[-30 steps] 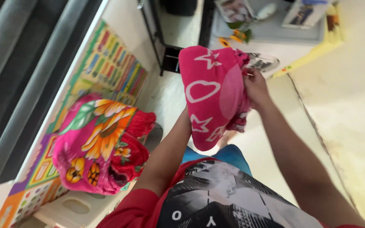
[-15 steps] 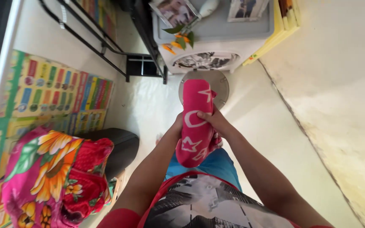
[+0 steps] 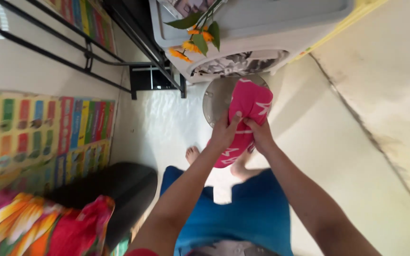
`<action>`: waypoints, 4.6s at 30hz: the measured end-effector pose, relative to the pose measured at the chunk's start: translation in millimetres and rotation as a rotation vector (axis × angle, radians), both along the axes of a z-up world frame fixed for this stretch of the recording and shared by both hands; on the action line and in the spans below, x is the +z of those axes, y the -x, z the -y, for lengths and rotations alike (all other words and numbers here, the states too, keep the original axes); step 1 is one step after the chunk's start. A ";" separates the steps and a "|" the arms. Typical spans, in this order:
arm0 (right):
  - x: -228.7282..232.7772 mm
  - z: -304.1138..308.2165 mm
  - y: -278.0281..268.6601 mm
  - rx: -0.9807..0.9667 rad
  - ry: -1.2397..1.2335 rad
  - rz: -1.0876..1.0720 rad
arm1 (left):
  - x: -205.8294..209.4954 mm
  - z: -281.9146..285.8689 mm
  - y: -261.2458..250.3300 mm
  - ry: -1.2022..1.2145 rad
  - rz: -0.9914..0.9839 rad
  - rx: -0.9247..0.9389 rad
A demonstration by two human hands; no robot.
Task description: The person places several pillows and blankets into a washing machine and closes the door. They then pick up a mattress from the floor and move it to a different spot in the room.
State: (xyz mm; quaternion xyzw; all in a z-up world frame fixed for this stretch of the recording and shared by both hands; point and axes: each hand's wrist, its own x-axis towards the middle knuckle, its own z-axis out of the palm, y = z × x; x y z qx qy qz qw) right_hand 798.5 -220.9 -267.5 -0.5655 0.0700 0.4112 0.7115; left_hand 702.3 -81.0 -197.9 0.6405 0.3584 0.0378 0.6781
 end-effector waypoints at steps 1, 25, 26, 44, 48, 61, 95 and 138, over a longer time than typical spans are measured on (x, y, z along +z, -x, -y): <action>-7.8 -11.9 -11.7 0.084 0.055 0.081 | -24.7 -7.2 -5.8 -0.066 -0.008 -0.010; -378.2 -171.0 -161.0 0.319 0.601 2.347 | -498.8 -72.3 -164.0 0.433 0.599 0.602; -392.4 -179.3 -167.6 0.229 0.633 2.356 | -500.8 -82.4 -174.0 0.445 0.535 0.651; -424.0 -151.6 -147.2 0.438 0.405 2.278 | -497.4 -225.0 -161.4 -2.049 -0.014 -0.302; -429.6 -117.5 -168.3 0.779 0.851 1.529 | -518.8 -242.0 -193.4 -1.878 -0.037 -0.334; -467.2 -160.1 -250.9 0.146 0.591 1.490 | -490.6 -202.5 -164.4 -1.890 -0.231 -0.431; -461.8 -174.3 -228.2 0.835 0.984 1.372 | -493.7 -138.8 -142.7 -1.976 -0.426 -0.847; -405.8 -146.2 -198.0 0.350 0.839 2.120 | -498.0 -223.9 -183.4 -1.260 0.156 -0.511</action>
